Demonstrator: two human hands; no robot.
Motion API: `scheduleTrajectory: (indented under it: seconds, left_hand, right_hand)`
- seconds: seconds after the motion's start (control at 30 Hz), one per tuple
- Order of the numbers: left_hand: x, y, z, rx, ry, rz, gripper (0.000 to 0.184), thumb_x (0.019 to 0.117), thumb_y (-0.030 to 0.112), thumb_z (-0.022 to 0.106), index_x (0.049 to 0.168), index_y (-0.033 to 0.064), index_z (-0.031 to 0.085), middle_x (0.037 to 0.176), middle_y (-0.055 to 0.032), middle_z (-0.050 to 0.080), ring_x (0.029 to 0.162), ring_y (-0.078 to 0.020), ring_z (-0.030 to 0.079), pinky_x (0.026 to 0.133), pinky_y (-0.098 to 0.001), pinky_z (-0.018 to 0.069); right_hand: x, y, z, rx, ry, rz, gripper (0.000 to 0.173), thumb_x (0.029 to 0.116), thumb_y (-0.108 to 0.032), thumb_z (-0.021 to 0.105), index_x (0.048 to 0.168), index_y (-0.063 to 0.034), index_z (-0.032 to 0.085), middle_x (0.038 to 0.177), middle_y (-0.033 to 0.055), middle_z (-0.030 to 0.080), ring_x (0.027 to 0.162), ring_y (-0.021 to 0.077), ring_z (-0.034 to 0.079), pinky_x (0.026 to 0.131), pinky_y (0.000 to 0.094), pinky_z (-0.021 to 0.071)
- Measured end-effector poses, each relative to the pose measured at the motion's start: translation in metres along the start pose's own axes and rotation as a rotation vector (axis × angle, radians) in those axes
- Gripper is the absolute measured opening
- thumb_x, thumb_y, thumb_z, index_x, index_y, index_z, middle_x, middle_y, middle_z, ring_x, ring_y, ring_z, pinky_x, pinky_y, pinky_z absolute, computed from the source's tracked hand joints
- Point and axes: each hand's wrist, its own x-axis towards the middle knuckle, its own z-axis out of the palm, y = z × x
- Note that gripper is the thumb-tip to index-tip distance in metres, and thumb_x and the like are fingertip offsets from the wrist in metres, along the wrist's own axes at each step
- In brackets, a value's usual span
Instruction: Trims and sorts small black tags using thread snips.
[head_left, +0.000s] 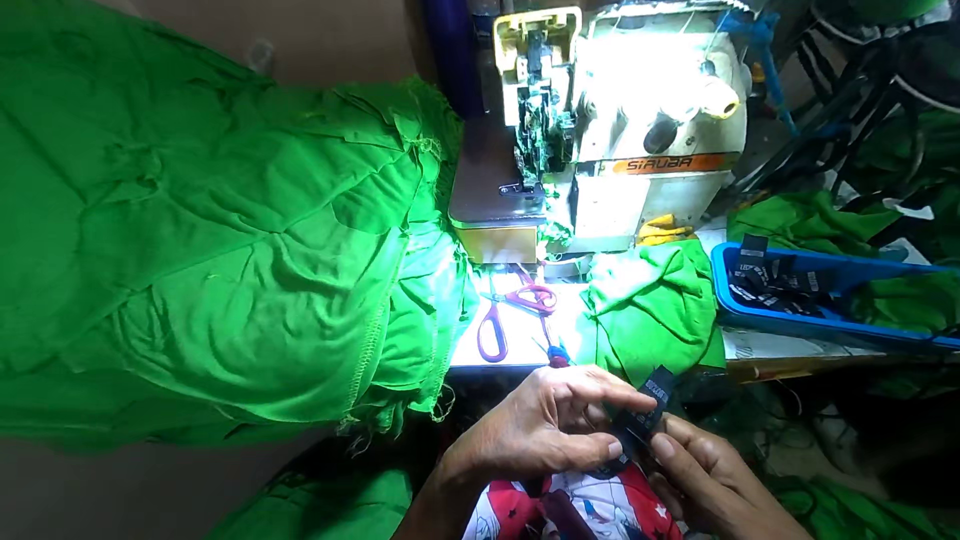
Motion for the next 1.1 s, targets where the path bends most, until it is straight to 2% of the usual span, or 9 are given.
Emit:
scheduleTrajectory:
  seconds: [0.13, 0.2, 0.47, 0.53, 0.67, 0.83, 1.1]
  left_hand:
    - [-0.001, -0.004, 0.003, 0.051, -0.005, 0.006, 0.038, 0.0848, -0.011, 0.061, 0.123, -0.0127, 0.064, 0.12, -0.0104, 0.065, 0.096, 0.0023, 0.062, 0.08, -0.0123, 0.0519]
    - [-0.002, -0.005, 0.005, 0.076, -0.008, 0.018, 0.038, 0.0844, -0.01, 0.061, 0.122, -0.0131, 0.064, 0.118, -0.0111, 0.065, 0.09, 0.0039, 0.059, 0.075, -0.0102, 0.0493]
    - [-0.006, -0.005, 0.006, 0.09, -0.006, 0.016, 0.037, 0.0849, -0.01, 0.061, 0.122, -0.0132, 0.065, 0.119, -0.0138, 0.065, 0.09, 0.0032, 0.059, 0.075, -0.0108, 0.0496]
    - [-0.008, -0.006, 0.005, 0.095, 0.002, 0.022, 0.037, 0.0851, -0.01, 0.062, 0.121, -0.0133, 0.065, 0.118, -0.014, 0.065, 0.091, 0.0027, 0.06, 0.076, -0.0109, 0.0499]
    - [-0.01, -0.008, 0.004, 0.083, 0.015, 0.023, 0.037, 0.0848, -0.01, 0.061, 0.122, -0.0147, 0.064, 0.118, -0.0149, 0.065, 0.094, 0.0013, 0.061, 0.078, -0.0116, 0.051]
    - [-0.011, -0.009, 0.003, 0.069, 0.024, 0.001, 0.038, 0.0845, -0.011, 0.062, 0.122, -0.0144, 0.064, 0.118, -0.0135, 0.065, 0.09, 0.0028, 0.061, 0.077, -0.0115, 0.0515]
    - [-0.012, -0.013, 0.003, 0.09, 0.019, -0.045, 0.039, 0.0847, -0.009, 0.063, 0.123, -0.0138, 0.064, 0.119, -0.014, 0.064, 0.088, 0.0033, 0.06, 0.074, -0.0108, 0.0506]
  right_hand:
    - [0.001, -0.001, 0.002, 0.017, -0.014, 0.002, 0.016, 0.1083, -0.024, 0.046, 0.099, -0.0179, 0.057, 0.068, -0.0184, 0.051, 0.055, -0.0101, 0.045, 0.05, 0.008, 0.0385]
    - [0.001, -0.001, 0.002, 0.024, -0.01, 0.006, 0.014, 0.1078, -0.025, 0.047, 0.101, -0.0175, 0.056, 0.069, -0.0185, 0.052, 0.054, -0.0101, 0.045, 0.05, 0.008, 0.0389]
    - [0.003, 0.004, 0.011, 0.164, 0.068, 0.008, 0.006, 0.1007, -0.021, 0.06, 0.095, -0.021, 0.063, 0.064, -0.0198, 0.054, 0.051, -0.0115, 0.043, 0.048, 0.0076, 0.0365]
    - [0.003, 0.006, 0.013, 0.164, 0.103, 0.017, 0.008, 0.0993, -0.015, 0.06, 0.094, -0.0194, 0.065, 0.064, -0.0187, 0.056, 0.05, -0.0109, 0.043, 0.047, 0.0082, 0.0359]
    - [0.005, 0.01, 0.016, 0.136, 0.136, 0.023, 0.014, 0.0976, -0.015, 0.061, 0.086, -0.0218, 0.063, 0.06, -0.0187, 0.053, 0.048, -0.0104, 0.042, 0.046, 0.0088, 0.0356]
    - [0.006, 0.017, 0.018, 0.122, 0.141, 0.012, 0.019, 0.0982, -0.014, 0.059, 0.081, -0.0209, 0.063, 0.057, -0.0176, 0.051, 0.046, -0.0098, 0.041, 0.044, 0.009, 0.0347]
    - [0.008, 0.022, 0.019, 0.22, 0.12, 0.07, 0.015, 0.0994, -0.014, 0.057, 0.087, -0.0189, 0.065, 0.059, -0.0169, 0.054, 0.047, -0.0099, 0.042, 0.045, 0.0081, 0.0354]
